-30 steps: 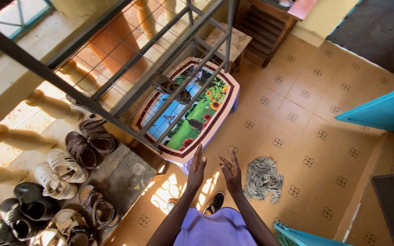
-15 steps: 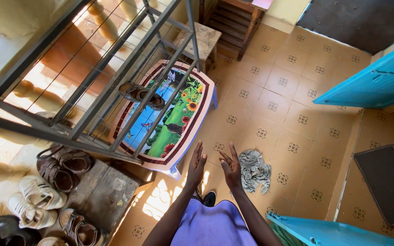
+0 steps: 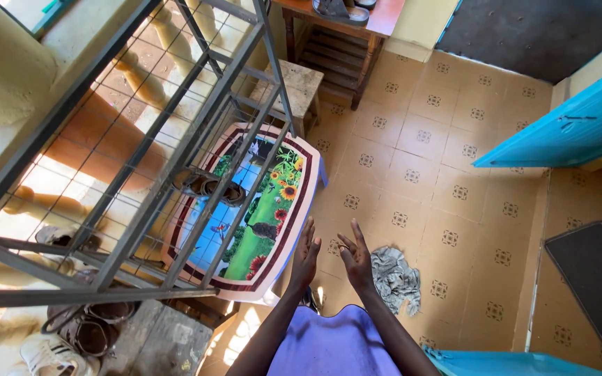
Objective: Organize various pairs of shoes and sandals on tables and a metal rack.
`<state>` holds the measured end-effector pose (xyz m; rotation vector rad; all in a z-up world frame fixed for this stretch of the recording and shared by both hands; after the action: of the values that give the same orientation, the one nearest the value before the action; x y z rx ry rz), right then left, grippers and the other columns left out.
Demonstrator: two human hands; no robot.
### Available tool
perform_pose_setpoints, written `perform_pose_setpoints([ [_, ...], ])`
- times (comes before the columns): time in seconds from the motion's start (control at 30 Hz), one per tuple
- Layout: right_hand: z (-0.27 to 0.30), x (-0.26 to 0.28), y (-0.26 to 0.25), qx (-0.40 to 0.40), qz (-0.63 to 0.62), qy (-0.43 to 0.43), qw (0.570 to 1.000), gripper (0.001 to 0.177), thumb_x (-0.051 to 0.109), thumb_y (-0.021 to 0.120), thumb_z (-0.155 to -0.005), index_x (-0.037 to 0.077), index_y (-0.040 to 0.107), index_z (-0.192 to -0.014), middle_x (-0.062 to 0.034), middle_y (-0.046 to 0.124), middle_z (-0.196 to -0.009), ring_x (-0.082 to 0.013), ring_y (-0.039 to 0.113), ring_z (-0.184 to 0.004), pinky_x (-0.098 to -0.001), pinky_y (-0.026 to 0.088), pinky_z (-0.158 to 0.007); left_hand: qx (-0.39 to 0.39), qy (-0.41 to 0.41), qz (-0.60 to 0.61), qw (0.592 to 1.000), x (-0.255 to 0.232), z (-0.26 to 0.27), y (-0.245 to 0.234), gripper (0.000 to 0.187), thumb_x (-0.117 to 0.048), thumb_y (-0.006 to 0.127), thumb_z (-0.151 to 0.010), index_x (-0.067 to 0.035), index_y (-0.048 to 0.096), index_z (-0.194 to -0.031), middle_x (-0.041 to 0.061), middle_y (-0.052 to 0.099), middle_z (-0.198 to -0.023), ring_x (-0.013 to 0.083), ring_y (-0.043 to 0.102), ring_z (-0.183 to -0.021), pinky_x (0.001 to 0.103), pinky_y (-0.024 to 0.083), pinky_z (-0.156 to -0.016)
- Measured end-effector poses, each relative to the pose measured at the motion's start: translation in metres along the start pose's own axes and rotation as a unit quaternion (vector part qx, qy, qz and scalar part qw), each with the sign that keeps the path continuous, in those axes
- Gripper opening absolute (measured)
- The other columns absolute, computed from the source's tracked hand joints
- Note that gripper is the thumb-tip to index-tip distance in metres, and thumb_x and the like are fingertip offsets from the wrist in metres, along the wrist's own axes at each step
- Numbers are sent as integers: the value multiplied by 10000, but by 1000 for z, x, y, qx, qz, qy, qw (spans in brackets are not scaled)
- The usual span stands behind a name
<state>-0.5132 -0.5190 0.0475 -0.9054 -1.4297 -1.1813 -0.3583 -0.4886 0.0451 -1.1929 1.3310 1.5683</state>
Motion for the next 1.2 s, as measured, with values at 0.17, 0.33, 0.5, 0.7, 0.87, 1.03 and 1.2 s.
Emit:
perform_pose_setpoints([
  [0.17, -28, -3, 7, -13, 9, 30, 999, 829, -108, 476, -907, 94, 176, -1653, -105, 292, -1697, -253, 529, -1403, -228, 521, -889, 1, 8, -21, 1000, -9, -31, -8, 650, -215, 503, -1069, -45, 230, -1633, 158, 214, -1724, 288, 197, -1603, 424, 230, -1270],
  [0.33, -55, 0, 15, -5, 5, 18, 1000, 841, -116, 463, -876, 96, 181, -1639, -82, 240, -1716, -245, 516, -1417, -219, 515, -872, -2, -3, -34, 999, -10, -51, -16, 648, -220, 498, -1072, -51, 223, -1634, 150, 211, -1722, 286, 194, -1599, 426, 235, -1266],
  [0.5, -86, -1, 17, 19, -8, 24, 999, 830, -91, 477, -890, 95, 175, -1640, -84, 222, -1721, -253, 512, -1418, -235, 521, -935, -24, 12, -18, 999, -8, -75, -18, 658, -213, 504, -1063, -47, 218, -1632, 151, 196, -1725, 302, 190, -1598, 438, 222, -1267],
  [0.7, -131, -10, 3, 62, -2, 32, 998, 811, -62, 482, -895, 64, 162, -1630, -100, 202, -1722, -274, 502, -1425, -268, 508, -927, -77, 41, -14, 996, -15, -106, -8, 634, -219, 482, -1079, -40, 229, -1632, 155, 215, -1721, 297, 208, -1595, 436, 221, -1270],
  [0.87, -172, -1, -12, 96, 23, 7, 995, 764, -65, 501, -919, 25, 220, -1624, -127, 229, -1717, -306, 437, -1484, -362, 453, -1101, -120, 70, -34, 990, -8, -129, 3, 628, -286, 462, -1102, -34, 257, -1639, 168, 275, -1712, 305, 252, -1592, 431, 223, -1274],
  [1.03, -207, -4, -22, 143, 18, 3, 990, 734, -75, 498, -916, 16, 262, -1606, -125, 219, -1713, -316, 362, -1525, -414, 408, -1159, -172, 77, -11, 982, -9, -141, 12, 680, -381, 460, -1087, -65, 231, -1645, 138, 253, -1716, 299, 257, -1580, 436, 262, -1249],
  [1.2, -225, 9, -9, 203, 31, 17, 979, 660, -27, 496, -973, 18, 310, -1605, -132, 299, -1700, -319, 420, -1507, -387, 435, -1155, -228, 84, 1, 970, -1, -141, 8, 714, -436, 456, -1079, -81, 220, -1651, 127, 223, -1727, 293, 226, -1592, 430, 284, -1219],
])
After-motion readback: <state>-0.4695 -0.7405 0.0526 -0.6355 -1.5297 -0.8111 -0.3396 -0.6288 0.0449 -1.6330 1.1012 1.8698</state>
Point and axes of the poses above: each hand's wrist, its own z-axis away from the middle knuckle, its own y-axis out of the palm, x = y × z, the point moved 9 cm from there along -z, towards the middle knuckle
